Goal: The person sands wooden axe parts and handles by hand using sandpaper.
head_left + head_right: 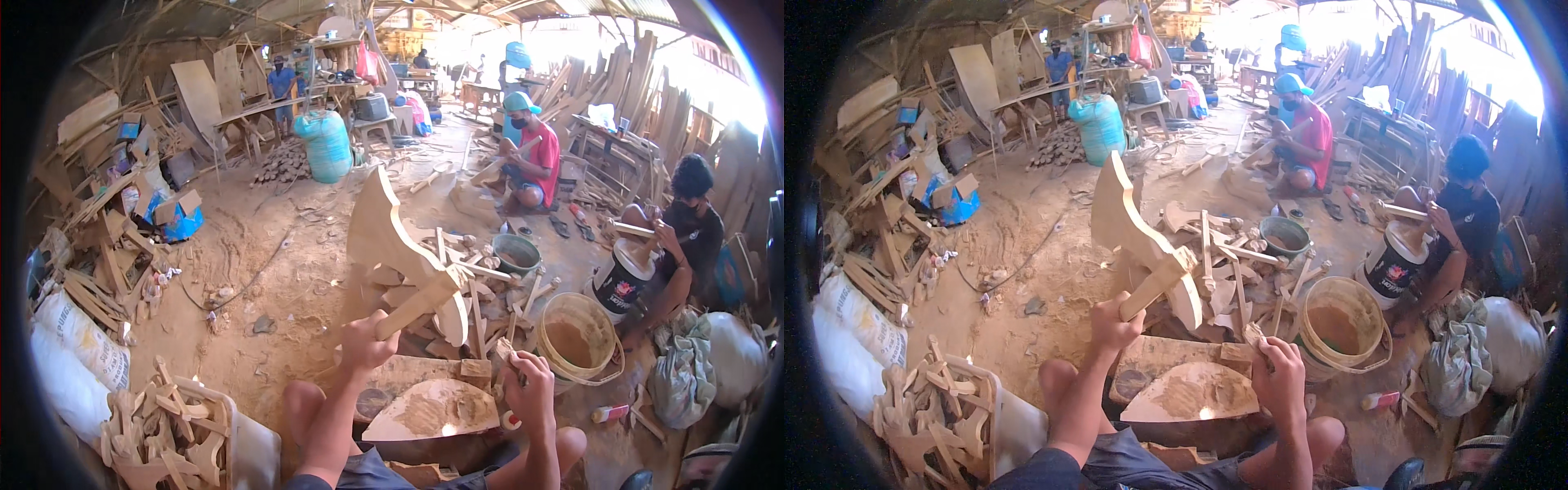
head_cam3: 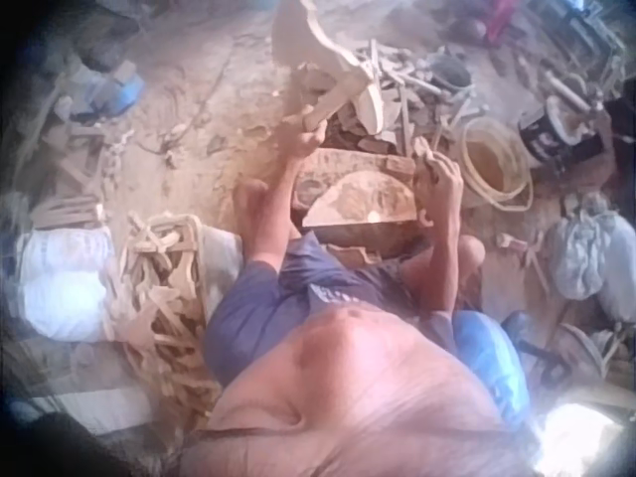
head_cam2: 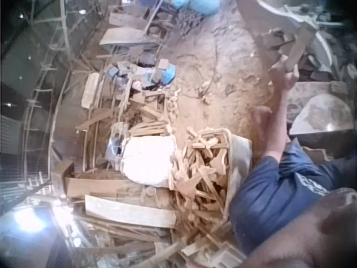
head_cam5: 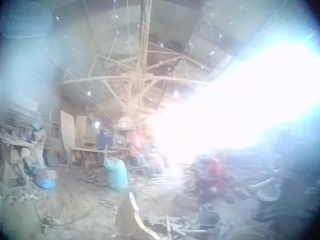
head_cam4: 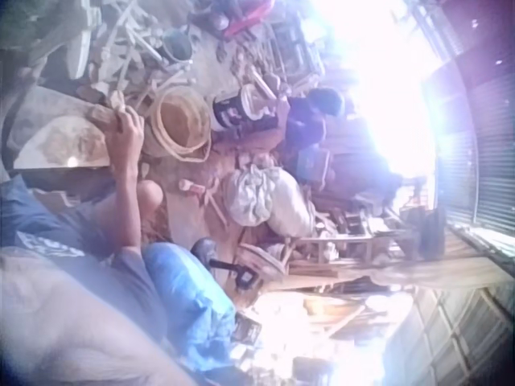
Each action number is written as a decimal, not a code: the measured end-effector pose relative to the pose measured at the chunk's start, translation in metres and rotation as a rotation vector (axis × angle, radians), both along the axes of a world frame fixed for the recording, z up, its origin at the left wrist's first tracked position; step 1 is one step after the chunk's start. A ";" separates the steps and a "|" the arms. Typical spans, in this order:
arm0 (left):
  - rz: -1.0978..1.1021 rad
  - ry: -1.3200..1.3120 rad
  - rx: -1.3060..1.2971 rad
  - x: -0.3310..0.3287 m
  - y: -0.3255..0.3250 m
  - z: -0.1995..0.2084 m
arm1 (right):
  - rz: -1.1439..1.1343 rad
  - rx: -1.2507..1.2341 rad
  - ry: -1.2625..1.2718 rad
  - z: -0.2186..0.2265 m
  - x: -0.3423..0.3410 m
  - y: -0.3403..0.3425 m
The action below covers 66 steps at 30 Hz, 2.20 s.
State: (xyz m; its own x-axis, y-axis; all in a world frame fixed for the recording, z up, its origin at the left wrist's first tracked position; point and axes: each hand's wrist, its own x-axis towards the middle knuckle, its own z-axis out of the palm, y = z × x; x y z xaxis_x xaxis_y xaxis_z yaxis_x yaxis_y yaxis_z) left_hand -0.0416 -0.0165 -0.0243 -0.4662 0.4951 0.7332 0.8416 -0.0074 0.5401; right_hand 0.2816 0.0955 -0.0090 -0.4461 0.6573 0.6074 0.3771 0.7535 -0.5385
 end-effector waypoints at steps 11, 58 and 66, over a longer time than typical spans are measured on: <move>0.062 0.134 -0.697 -0.001 -0.002 0.002 | -0.180 -0.060 0.078 0.005 0.022 0.021; 1.767 -0.619 -0.914 0.036 -0.632 -0.137 | -0.074 -0.057 0.096 -0.035 0.041 0.053; 1.662 -0.420 -0.708 0.055 -0.577 -0.104 | -0.093 -0.107 0.100 -0.012 0.056 0.035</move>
State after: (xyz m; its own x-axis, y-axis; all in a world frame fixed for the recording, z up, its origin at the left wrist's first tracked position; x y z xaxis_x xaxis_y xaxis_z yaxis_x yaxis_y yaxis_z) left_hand 0.0134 -0.5935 -0.1282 -0.8079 -0.4808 0.3409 -0.4272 0.8762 0.2233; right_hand 0.3379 0.1304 -0.0207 -0.3213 0.7562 0.5700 0.3834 0.6543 -0.6518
